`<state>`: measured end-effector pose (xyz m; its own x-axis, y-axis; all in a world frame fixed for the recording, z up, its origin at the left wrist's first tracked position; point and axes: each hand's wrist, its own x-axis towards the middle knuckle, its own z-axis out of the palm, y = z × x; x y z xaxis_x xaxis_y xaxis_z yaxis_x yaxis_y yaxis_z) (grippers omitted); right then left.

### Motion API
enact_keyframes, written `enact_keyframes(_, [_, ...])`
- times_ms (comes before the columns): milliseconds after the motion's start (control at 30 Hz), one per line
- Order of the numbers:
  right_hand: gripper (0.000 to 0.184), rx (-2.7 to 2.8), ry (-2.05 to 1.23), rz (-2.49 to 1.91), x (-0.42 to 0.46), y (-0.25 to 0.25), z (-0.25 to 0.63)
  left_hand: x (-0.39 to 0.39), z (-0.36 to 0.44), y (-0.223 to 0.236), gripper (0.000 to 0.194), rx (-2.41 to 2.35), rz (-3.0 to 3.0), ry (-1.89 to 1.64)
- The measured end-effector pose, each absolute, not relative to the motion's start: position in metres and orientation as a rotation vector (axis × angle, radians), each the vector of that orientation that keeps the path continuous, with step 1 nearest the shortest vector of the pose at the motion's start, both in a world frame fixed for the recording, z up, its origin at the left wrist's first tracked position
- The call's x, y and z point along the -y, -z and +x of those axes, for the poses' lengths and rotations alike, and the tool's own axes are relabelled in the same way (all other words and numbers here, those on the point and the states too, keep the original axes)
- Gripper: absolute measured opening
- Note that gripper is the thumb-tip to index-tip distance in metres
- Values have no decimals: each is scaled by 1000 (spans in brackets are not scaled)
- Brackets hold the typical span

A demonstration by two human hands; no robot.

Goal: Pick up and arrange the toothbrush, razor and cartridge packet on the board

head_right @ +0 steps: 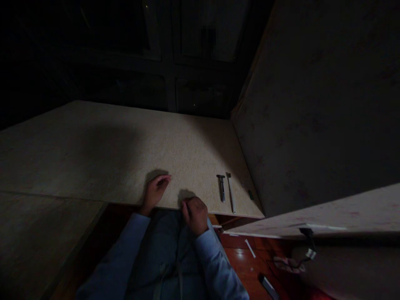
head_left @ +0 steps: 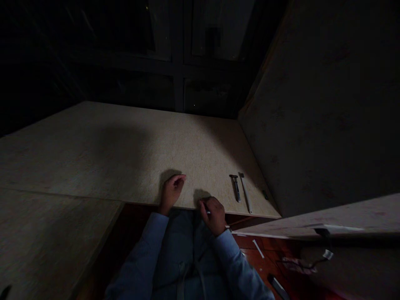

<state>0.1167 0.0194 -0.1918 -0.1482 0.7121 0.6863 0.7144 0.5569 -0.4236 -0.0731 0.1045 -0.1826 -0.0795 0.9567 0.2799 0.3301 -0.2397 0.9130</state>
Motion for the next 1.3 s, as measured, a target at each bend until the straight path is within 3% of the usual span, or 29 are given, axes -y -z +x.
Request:
enact_keyframes(300, [18, 1882, -48, -1143, -19, 190, 118, -104, -73, 181, 26, -1401, 1560, -1346])
enact_keyframes(933, [29, 1877, -29, -1202, -22, 195, 114, -108, -77, 182, 30, -1457, 1519, -1297])
enact_keyframes(1300, [27, 1887, -31, -1178, -22, 193, 114, -107, -77, 179, 35, -1476, 1537, -1272])
